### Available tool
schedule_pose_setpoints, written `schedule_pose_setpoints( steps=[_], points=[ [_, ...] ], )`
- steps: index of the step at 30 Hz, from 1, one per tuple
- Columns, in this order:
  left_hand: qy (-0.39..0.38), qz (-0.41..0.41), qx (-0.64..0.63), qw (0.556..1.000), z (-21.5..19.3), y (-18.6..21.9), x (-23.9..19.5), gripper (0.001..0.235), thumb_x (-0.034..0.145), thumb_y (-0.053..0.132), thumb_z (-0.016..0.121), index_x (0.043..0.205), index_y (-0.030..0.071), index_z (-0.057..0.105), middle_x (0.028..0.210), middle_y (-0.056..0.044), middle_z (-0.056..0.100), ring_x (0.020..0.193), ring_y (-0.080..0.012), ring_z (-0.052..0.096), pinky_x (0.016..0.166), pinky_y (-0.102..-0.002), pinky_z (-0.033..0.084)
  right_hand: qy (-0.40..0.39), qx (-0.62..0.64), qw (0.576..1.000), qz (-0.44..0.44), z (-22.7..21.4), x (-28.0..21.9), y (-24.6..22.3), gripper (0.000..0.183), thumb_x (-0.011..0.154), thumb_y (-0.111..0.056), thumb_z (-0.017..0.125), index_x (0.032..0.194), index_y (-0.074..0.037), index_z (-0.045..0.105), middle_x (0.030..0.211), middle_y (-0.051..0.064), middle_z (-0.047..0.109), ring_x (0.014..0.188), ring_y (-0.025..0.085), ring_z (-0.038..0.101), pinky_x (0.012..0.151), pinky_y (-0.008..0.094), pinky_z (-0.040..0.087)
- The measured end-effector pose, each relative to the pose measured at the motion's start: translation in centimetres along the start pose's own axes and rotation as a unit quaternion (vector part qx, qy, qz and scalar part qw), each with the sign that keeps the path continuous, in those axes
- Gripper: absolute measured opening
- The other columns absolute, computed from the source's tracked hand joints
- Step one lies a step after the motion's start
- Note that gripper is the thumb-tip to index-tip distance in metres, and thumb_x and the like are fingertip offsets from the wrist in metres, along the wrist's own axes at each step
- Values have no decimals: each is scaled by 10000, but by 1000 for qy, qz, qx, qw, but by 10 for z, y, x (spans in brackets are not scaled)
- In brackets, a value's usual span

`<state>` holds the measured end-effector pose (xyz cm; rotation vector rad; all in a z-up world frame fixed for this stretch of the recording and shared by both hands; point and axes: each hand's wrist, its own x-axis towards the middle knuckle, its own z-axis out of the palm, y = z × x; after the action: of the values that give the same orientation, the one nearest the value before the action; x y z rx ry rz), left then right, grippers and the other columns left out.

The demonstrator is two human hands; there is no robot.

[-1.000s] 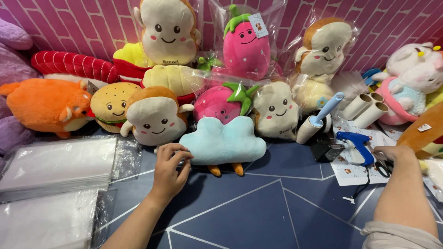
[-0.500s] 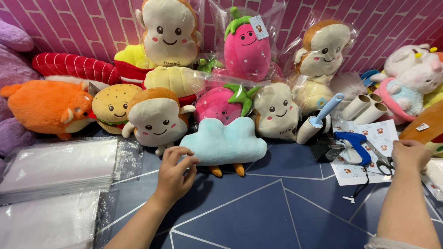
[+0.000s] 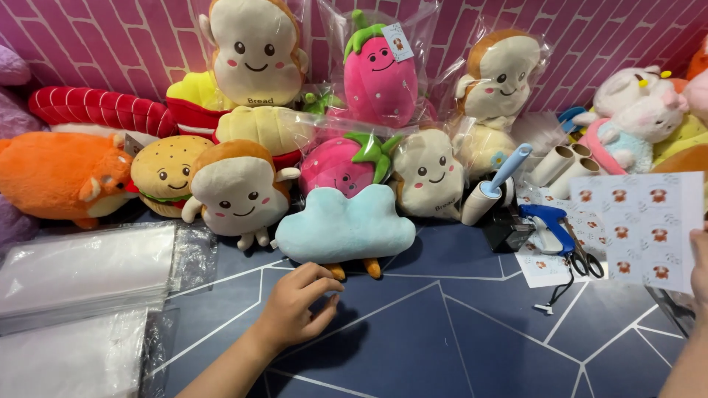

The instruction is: Preparing a plush toy for sale by cleaning it with a lint roller, cutting a tag, and gluing it on.

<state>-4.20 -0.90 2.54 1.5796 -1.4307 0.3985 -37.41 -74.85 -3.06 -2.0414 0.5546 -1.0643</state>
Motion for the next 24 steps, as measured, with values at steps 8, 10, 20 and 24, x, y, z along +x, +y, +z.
schedule_pose_setpoints(
  steps=[8,10,20,24],
  points=[
    [-131,-253,-279,917,23,39,5,168,935,218,679,1032,121,777,884,-24,689,707,-128,686,663,-238,534,-390,-208,876,191,158,-107,-356,294,834,-234,738,1038,-161,936,991,31,945,833,192,885,495,303,733],
    [-171,-309,-336,873,33,44,2,221,943,246,677,1089,124,788,951,-28,732,695,-123,750,668,-220,538,-496,-230,822,163,203,-128,-389,329,853,-368,674,1059,-308,923,1040,-122,935,854,56,907,443,187,765],
    [-338,-418,-371,757,32,21,-10,313,924,51,646,1209,139,742,755,53,570,671,-42,458,652,-208,384,-529,-184,785,-266,317,-187,-398,156,897,-274,743,1017,-207,817,869,-67,773,931,166,636,1163,710,77],
    [-293,-508,-379,716,20,9,-10,229,866,-18,625,1035,127,567,915,-14,594,717,-127,590,456,-287,517,-245,-172,903,-308,297,-160,-369,154,862,-336,757,979,-242,792,926,-51,740,945,123,676,1203,652,129]
  ],
)
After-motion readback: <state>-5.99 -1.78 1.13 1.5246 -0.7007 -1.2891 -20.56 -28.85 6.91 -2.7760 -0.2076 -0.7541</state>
